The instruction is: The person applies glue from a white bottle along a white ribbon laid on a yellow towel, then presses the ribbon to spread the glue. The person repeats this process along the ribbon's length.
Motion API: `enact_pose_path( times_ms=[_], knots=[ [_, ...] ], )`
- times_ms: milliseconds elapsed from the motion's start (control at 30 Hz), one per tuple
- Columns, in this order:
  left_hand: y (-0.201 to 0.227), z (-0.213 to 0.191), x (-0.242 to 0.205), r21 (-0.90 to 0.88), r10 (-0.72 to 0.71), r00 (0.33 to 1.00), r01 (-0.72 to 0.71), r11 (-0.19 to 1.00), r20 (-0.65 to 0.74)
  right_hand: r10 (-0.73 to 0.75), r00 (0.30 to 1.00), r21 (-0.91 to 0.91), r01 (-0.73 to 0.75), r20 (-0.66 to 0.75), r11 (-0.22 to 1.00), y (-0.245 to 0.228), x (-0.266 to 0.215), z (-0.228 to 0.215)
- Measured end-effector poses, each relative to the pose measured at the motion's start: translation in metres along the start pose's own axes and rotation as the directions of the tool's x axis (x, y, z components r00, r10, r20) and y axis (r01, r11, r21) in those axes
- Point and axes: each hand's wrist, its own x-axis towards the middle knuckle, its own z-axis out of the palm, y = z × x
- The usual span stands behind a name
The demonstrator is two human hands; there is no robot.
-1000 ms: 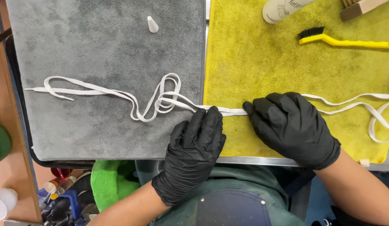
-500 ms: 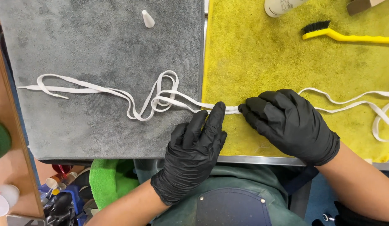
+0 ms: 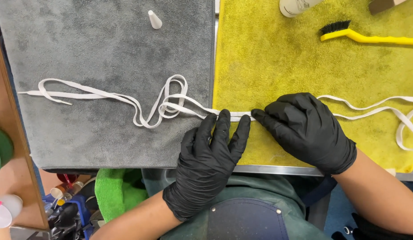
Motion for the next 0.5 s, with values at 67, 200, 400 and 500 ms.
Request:
enact_pose_path(
  times_ms=[67, 200, 400, 500],
  knots=[
    [0.010, 0.002, -0.007, 0.019, -0.024, 0.999, 0.023, 1.000, 0.046, 0.033, 0.999, -0.014, -0.033, 0.021, 0.999, 0.000, -0.004, 0.003],
    [0.022, 0.001, -0.010, 0.023, -0.015, 0.985, 0.012, 1.000, 0.170, 0.083, 0.996, 0.070, -0.084, 0.017, 0.994, 0.001, -0.003, 0.003],
    [0.036, 0.006, -0.003, -0.137, -0.052, 0.976, 0.082, 0.987, 0.211, 0.079, 0.997, 0.088, -0.078, -0.008, 0.993, 0.001, -0.002, 0.004],
    [0.037, 0.006, -0.004, -0.155, -0.074, 0.977, 0.106, 0.982, 0.200, 0.087, 0.996, 0.112, -0.083, -0.029, 0.990, 0.002, -0.004, 0.007]
  ],
)
